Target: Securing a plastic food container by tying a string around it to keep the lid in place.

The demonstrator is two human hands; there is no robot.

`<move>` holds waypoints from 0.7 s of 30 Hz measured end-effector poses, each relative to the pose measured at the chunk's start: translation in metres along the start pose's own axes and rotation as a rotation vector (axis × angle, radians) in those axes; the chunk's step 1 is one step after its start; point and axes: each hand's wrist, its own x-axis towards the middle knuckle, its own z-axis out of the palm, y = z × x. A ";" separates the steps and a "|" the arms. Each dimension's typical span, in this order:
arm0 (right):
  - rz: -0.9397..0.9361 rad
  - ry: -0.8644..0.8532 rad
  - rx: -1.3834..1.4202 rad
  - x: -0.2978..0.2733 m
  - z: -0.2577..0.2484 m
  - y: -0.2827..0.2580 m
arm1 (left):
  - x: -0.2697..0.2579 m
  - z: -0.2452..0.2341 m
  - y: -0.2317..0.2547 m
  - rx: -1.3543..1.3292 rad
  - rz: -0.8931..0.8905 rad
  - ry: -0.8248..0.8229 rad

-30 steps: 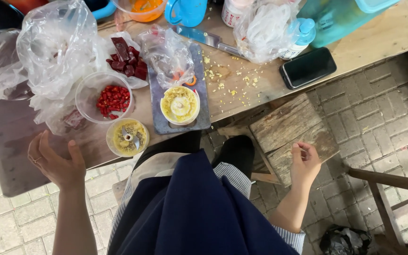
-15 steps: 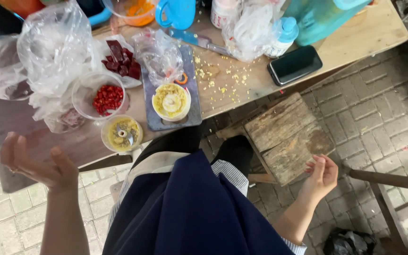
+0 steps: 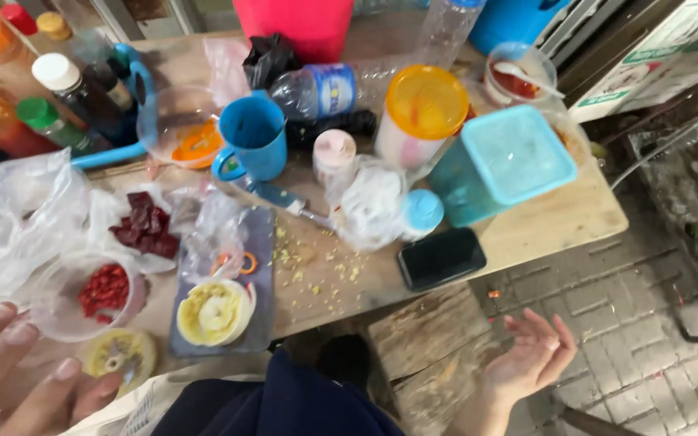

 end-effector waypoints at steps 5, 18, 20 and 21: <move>0.121 -0.009 0.035 0.031 0.008 -0.005 | 0.073 -0.001 0.004 0.064 0.072 -0.193; 0.224 -0.058 -0.011 0.115 -0.092 -0.175 | 0.260 -0.067 0.067 0.078 -0.124 0.062; 0.247 -0.022 -0.054 0.122 -0.096 -0.201 | 0.273 -0.068 0.075 0.076 -0.160 0.039; 0.271 0.021 -0.095 0.123 -0.099 -0.214 | 0.280 -0.067 0.078 0.072 -0.190 0.016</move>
